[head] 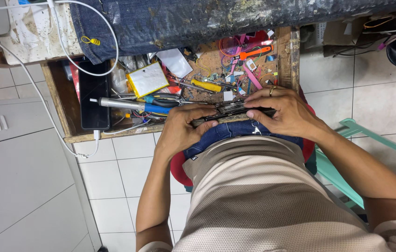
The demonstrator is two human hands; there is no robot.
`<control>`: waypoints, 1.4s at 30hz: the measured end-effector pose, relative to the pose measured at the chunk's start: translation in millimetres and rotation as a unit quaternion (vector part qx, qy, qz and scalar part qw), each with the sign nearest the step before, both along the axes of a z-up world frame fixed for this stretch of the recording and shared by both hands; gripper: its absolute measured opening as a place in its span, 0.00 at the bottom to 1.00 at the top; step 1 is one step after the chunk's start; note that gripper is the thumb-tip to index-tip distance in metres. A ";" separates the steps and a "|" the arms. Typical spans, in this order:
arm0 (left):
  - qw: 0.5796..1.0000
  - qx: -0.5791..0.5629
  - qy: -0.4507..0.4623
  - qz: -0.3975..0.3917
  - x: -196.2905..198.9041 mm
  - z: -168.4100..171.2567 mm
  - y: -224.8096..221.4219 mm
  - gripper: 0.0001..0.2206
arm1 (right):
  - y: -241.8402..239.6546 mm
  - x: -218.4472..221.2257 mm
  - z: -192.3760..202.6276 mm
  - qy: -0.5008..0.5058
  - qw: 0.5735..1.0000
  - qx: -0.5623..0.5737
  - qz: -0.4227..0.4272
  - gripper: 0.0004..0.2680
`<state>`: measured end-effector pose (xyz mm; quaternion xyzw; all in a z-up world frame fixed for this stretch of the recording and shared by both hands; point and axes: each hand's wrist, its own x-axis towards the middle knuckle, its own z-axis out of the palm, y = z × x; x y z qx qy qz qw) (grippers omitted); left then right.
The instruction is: The person uses a plastic opening tool and a toothpick to clean and pry internal components of a disassembled mobile phone, eventually using a razor blade to handle small parts.
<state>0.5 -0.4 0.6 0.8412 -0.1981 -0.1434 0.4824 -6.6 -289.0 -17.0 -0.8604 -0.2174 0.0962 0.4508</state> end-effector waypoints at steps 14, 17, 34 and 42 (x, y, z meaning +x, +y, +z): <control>1.000 0.011 -0.004 0.008 -1.2 5.1 -3.3 0.17 | 1.3 1.0 1.8 -0.025 1.000 -0.003 0.012 0.10; 1.000 0.013 -0.015 0.004 -1.7 6.2 -3.3 0.18 | 0.6 0.6 1.6 -0.032 0.999 -0.001 0.014 0.11; 0.998 0.031 -0.039 -0.022 0.2 6.3 -4.0 0.14 | 6.2 94.6 9.3 -0.273 0.925 -0.259 0.050 0.22; 0.999 0.032 -0.037 -0.019 0.5 4.0 -3.6 0.13 | -6.5 110.0 -9.0 -0.121 0.974 -0.183 0.047 0.18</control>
